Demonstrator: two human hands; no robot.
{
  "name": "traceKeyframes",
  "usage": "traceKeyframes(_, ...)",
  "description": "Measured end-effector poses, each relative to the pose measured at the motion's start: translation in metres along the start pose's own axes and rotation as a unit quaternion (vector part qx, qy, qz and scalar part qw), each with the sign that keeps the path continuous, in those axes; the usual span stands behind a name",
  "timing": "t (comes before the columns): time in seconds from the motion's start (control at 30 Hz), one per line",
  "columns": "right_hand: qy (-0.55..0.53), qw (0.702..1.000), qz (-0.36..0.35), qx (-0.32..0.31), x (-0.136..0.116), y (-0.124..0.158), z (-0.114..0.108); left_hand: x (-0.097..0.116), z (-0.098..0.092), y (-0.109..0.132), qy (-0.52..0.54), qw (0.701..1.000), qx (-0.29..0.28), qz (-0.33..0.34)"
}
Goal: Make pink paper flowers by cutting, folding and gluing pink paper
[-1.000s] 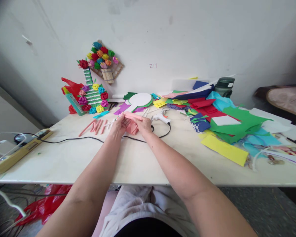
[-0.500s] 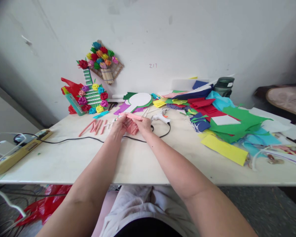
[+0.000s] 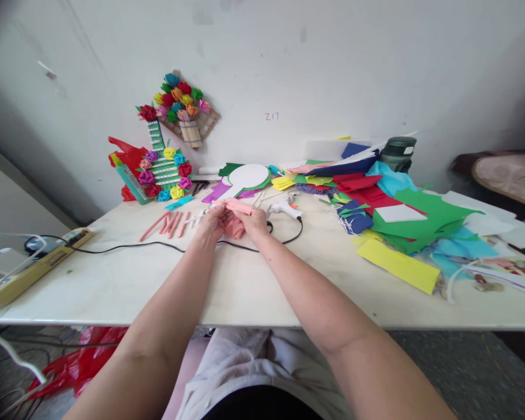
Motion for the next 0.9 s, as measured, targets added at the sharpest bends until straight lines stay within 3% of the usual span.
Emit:
traceKeyframes(0.4,-0.138,0.989,0.039,-0.043,-0.013,0.011,0.0,0.007,-0.004,0.001,0.015,1.0,0.011,-0.002)
traceKeyframes(0.7,-0.129,0.99,0.045,-0.038,-0.008,0.007,0.002,0.009,-0.003,0.003,0.012,1.0,0.016,-0.002)
traceKeyframes(0.9,-0.152,0.984,0.073,-0.053,-0.015,0.012,0.002,0.008,-0.003,0.001,0.003,1.0,-0.011,0.011)
Point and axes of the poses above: each hand's wrist, its own y-axis away from the middle knuckle, its own z-axis out of the palm, x = y × z, the point moved 4 cm from there along -y, towards the middle knuckle, and after that the axes turned 7 degrees about x, right-handed, at the moved point
